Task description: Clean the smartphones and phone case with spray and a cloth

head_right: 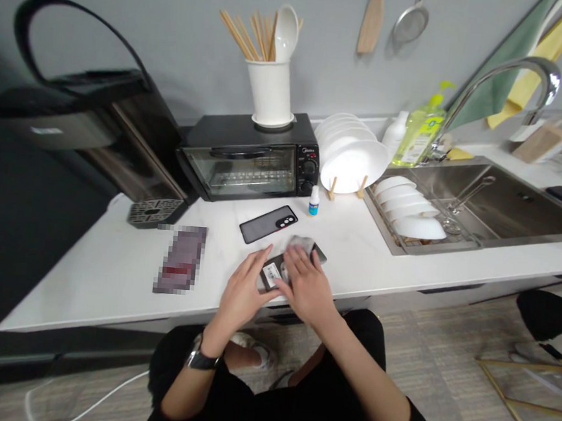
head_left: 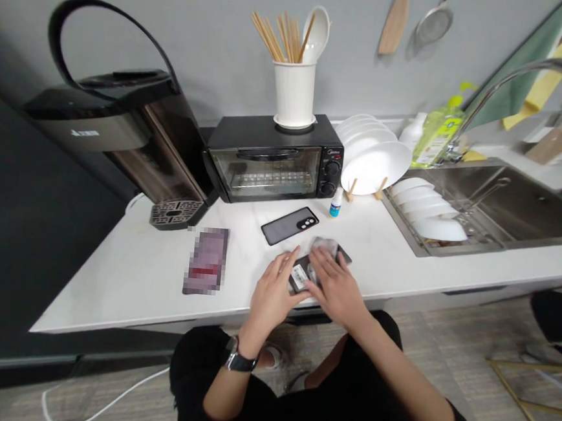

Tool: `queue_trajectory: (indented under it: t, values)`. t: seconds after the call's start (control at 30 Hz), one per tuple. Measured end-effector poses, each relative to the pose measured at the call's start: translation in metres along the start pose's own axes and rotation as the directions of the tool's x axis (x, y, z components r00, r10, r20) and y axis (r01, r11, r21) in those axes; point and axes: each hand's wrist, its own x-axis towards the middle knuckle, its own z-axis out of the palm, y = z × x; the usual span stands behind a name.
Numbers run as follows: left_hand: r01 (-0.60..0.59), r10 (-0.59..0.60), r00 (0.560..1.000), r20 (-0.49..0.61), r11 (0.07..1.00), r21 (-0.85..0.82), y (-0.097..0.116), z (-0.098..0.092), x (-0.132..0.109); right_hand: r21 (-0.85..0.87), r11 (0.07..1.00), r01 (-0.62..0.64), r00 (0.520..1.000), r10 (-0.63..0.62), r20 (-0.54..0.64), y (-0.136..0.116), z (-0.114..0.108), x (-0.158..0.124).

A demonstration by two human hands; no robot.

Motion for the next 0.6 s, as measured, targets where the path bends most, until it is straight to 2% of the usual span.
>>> queue_trajectory:
  t: [0.1,0.17,0.3,0.4,0.47,0.6]
  values:
    - [-0.003,0.003,1.0,0.02,1.0,-0.015,0.001,-0.002,-0.001,0.177,0.969,0.172,0.977,-0.191,0.095,-0.027,-0.002,-0.005]
    - [0.003,-0.002,1.0,0.018,1.0,-0.01,0.002,-0.003,-0.001,0.224,0.955,0.194,0.966,-0.225,0.124,-0.026,-0.006,-0.01]
    - [0.012,-0.012,1.0,-0.003,1.0,-0.008,0.004,-0.001,0.0,0.129,0.99,0.057,0.994,-0.068,0.084,0.013,-0.017,-0.015]
    - [0.019,-0.019,1.0,-0.007,1.0,-0.004,0.004,0.0,0.002,0.071,0.996,-0.058,0.997,0.055,0.046,0.04,-0.022,-0.015]
    - [0.023,-0.023,1.0,-0.01,1.0,0.009,0.004,0.0,0.002,0.077,0.993,-0.087,0.995,0.084,0.047,0.048,-0.023,-0.014]
    - [0.018,-0.017,1.0,-0.005,0.999,0.029,0.005,-0.001,0.001,0.108,0.988,-0.112,0.993,0.108,0.043,0.047,-0.021,-0.014]
